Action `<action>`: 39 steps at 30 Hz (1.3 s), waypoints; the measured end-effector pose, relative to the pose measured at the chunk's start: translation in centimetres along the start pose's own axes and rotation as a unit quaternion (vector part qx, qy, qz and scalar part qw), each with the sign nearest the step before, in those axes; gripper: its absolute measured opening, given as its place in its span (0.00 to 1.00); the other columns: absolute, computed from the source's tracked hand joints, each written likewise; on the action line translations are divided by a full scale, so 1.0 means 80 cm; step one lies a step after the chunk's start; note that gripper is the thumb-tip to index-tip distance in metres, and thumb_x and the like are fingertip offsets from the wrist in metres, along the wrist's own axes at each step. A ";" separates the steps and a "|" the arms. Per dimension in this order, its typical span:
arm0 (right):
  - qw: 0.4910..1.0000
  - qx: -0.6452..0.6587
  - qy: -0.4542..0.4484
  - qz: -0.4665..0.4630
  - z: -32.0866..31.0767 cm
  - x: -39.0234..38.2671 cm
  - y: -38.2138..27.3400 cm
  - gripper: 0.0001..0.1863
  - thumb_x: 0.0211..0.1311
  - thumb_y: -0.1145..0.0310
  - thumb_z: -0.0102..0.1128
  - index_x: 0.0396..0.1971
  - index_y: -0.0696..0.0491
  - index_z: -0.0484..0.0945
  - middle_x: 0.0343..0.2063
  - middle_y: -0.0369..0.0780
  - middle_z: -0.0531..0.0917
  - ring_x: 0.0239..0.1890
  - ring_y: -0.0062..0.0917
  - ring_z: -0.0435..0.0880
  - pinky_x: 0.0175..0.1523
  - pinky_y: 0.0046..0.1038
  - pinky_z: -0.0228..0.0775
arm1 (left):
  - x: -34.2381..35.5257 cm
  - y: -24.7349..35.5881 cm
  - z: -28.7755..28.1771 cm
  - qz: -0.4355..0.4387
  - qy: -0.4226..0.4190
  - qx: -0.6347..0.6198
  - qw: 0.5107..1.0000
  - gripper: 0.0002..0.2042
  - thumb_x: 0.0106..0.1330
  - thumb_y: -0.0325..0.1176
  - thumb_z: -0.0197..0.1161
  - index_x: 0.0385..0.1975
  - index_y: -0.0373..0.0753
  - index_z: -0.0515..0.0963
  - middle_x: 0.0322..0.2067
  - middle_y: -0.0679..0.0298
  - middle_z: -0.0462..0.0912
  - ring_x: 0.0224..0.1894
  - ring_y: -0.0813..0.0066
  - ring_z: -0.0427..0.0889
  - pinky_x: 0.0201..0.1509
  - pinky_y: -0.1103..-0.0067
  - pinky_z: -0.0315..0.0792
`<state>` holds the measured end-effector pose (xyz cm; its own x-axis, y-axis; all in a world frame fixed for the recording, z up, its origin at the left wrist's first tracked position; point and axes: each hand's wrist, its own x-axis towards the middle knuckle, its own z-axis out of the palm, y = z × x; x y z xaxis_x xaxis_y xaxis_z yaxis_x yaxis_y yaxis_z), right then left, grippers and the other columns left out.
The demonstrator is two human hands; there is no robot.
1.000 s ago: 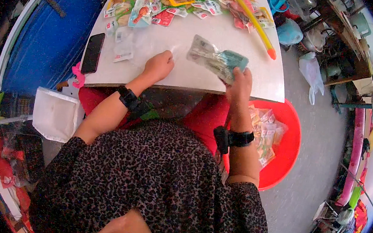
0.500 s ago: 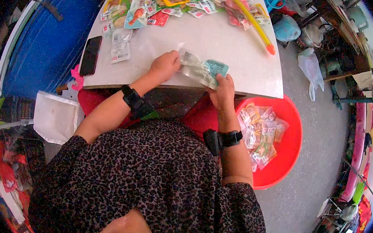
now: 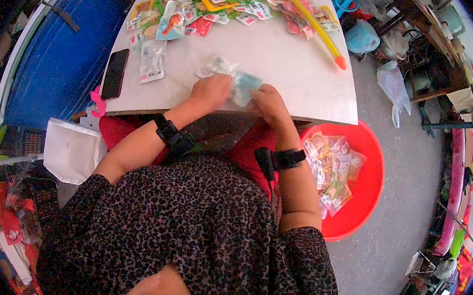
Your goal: The person repeatedly picks up small snack packets from a table, places them into clear plastic bags, and drops the filled bags into a red basin. The person also uses a yellow plastic tube to sweep the packets on the table into a pile.
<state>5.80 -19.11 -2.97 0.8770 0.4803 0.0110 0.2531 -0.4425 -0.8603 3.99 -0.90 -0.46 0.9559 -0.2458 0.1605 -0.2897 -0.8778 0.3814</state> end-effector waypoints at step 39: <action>0.881 0.429 0.126 0.155 0.035 0.018 -0.020 0.10 0.48 0.71 0.48 0.31 0.59 0.66 0.20 0.37 0.71 0.21 0.21 0.71 0.23 0.19 0.63 | 0.101 -0.220 -0.116 -0.254 0.246 -0.442 0.824 0.20 0.48 0.30 0.50 0.45 0.38 0.62 0.29 0.62 0.71 0.27 0.77 0.71 0.23 0.80 0.67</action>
<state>5.49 -15.58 -3.05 0.9396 0.2056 -0.2735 -0.3225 0.2649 -0.9088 16.36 16.37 2.57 0.8930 0.4481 0.0426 0.0129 -0.1202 0.9927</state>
